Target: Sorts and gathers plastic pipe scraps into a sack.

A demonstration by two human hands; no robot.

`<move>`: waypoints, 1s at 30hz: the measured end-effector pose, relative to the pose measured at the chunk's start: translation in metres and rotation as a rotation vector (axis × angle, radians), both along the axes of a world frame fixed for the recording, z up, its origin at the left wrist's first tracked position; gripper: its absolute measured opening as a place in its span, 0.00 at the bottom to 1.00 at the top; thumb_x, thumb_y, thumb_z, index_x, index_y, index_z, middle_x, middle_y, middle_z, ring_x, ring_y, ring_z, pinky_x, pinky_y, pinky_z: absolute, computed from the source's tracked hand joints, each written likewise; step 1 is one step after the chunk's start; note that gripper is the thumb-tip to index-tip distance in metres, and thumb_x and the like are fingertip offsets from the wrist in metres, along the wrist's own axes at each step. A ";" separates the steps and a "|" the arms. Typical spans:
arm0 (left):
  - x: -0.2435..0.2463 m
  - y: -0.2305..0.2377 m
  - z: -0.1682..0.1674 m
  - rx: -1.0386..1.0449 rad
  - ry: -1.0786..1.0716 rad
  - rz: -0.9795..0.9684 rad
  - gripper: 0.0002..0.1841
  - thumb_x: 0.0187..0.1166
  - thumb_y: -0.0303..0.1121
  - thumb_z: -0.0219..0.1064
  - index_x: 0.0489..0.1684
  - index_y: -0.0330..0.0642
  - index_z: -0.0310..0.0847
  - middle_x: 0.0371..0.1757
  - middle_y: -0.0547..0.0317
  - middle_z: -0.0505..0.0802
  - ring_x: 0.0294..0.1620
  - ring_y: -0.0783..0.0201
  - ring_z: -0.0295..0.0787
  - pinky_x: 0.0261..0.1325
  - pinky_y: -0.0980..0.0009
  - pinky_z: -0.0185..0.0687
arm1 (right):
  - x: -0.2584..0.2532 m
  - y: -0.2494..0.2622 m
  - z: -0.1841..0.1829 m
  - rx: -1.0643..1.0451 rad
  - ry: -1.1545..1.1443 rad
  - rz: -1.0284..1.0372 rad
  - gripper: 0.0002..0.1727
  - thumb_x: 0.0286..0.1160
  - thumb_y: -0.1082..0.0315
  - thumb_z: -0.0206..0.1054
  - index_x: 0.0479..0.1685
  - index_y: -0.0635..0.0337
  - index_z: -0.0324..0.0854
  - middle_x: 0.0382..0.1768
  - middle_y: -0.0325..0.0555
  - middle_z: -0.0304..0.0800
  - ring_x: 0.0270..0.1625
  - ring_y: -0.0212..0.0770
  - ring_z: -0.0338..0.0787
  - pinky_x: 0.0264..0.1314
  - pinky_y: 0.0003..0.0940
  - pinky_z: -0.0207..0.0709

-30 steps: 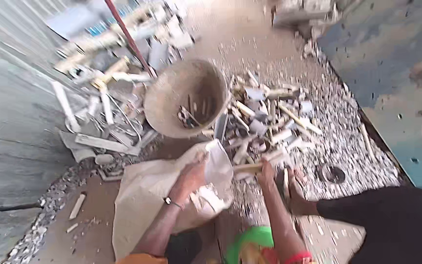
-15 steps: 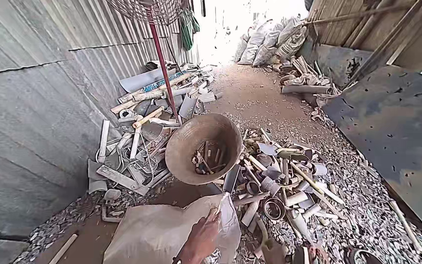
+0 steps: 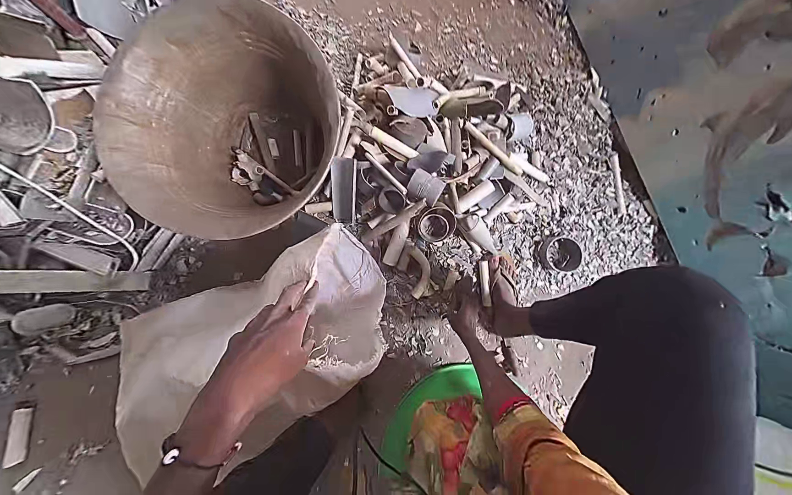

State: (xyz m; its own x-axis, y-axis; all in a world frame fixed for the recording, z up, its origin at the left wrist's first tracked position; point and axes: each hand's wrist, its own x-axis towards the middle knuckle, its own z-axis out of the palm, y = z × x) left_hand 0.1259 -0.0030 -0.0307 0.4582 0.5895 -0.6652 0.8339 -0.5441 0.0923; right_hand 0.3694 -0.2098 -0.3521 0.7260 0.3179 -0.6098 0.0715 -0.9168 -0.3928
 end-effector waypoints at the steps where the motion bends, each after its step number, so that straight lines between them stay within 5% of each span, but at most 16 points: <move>1: 0.000 0.001 0.001 0.000 0.009 -0.003 0.46 0.77 0.35 0.74 0.97 0.52 0.50 0.97 0.55 0.54 0.84 0.36 0.69 0.74 0.36 0.73 | -0.005 0.005 -0.002 0.024 -0.020 -0.062 0.40 0.74 0.53 0.75 0.83 0.66 0.69 0.80 0.74 0.70 0.79 0.69 0.76 0.79 0.61 0.72; 7: 0.002 0.006 -0.002 -0.053 0.023 -0.027 0.45 0.79 0.40 0.73 0.97 0.52 0.49 0.97 0.53 0.52 0.84 0.36 0.70 0.76 0.37 0.71 | 0.006 0.055 0.009 -0.027 -0.170 -0.229 0.54 0.66 0.38 0.77 0.90 0.60 0.61 0.86 0.71 0.61 0.85 0.69 0.67 0.76 0.68 0.70; 11: 0.005 0.006 0.002 -0.093 0.058 -0.044 0.45 0.80 0.40 0.73 0.97 0.50 0.49 0.97 0.53 0.52 0.85 0.39 0.68 0.80 0.42 0.70 | 0.037 0.073 0.021 -0.108 -0.069 -0.094 0.47 0.66 0.48 0.79 0.83 0.64 0.68 0.87 0.74 0.56 0.83 0.70 0.70 0.76 0.62 0.73; 14: 0.009 0.009 0.006 -0.112 0.084 -0.056 0.45 0.81 0.40 0.72 0.97 0.50 0.46 0.97 0.54 0.49 0.87 0.40 0.66 0.81 0.44 0.69 | 0.047 0.075 0.041 0.022 -0.055 -0.158 0.37 0.67 0.51 0.79 0.71 0.67 0.79 0.81 0.75 0.66 0.77 0.70 0.76 0.73 0.63 0.73; 18: 0.005 0.009 0.009 -0.115 0.063 -0.091 0.44 0.81 0.38 0.72 0.97 0.51 0.49 0.97 0.56 0.53 0.87 0.43 0.66 0.82 0.45 0.68 | 0.007 0.088 0.070 0.436 -0.021 -0.300 0.24 0.62 0.59 0.83 0.51 0.70 0.88 0.53 0.67 0.89 0.58 0.60 0.88 0.65 0.57 0.79; 20: 0.005 0.007 0.011 -0.112 0.023 -0.094 0.44 0.79 0.37 0.74 0.96 0.49 0.51 0.96 0.55 0.56 0.87 0.43 0.68 0.82 0.45 0.68 | -0.038 0.100 0.099 0.678 0.145 -0.119 0.22 0.63 0.69 0.81 0.54 0.74 0.85 0.52 0.65 0.90 0.56 0.55 0.90 0.64 0.53 0.82; 22: 0.003 0.005 0.014 -0.107 0.009 -0.086 0.45 0.78 0.36 0.74 0.96 0.48 0.50 0.96 0.55 0.55 0.87 0.43 0.67 0.82 0.45 0.67 | -0.075 0.114 0.122 0.909 0.390 0.274 0.22 0.61 0.73 0.80 0.57 0.72 0.85 0.60 0.60 0.89 0.63 0.46 0.89 0.66 0.42 0.83; 24: -0.003 0.004 0.015 -0.093 -0.016 -0.057 0.46 0.77 0.36 0.75 0.96 0.48 0.50 0.96 0.55 0.56 0.89 0.45 0.65 0.84 0.45 0.65 | -0.089 0.129 0.136 1.004 0.490 0.439 0.21 0.63 0.75 0.77 0.58 0.70 0.85 0.65 0.58 0.85 0.64 0.43 0.88 0.60 0.36 0.86; 26: -0.011 0.004 0.016 -0.071 -0.047 -0.037 0.46 0.77 0.36 0.75 0.96 0.49 0.50 0.96 0.55 0.57 0.88 0.45 0.67 0.83 0.45 0.66 | -0.081 0.140 0.133 0.948 0.296 0.305 0.13 0.66 0.78 0.73 0.50 0.72 0.86 0.55 0.59 0.90 0.55 0.45 0.91 0.55 0.40 0.87; 28: -0.018 0.005 0.017 -0.070 -0.071 -0.025 0.46 0.78 0.37 0.75 0.97 0.50 0.49 0.96 0.57 0.56 0.86 0.44 0.69 0.82 0.45 0.68 | -0.055 0.150 0.114 0.670 0.081 0.136 0.13 0.70 0.73 0.74 0.50 0.73 0.86 0.51 0.64 0.90 0.52 0.54 0.91 0.58 0.49 0.84; 30: -0.021 0.005 0.015 -0.076 -0.078 -0.027 0.45 0.80 0.39 0.73 0.97 0.50 0.48 0.97 0.57 0.55 0.85 0.43 0.71 0.80 0.45 0.70 | -0.029 0.158 0.091 0.352 -0.002 0.058 0.24 0.73 0.65 0.72 0.66 0.71 0.81 0.63 0.70 0.85 0.67 0.64 0.85 0.71 0.59 0.76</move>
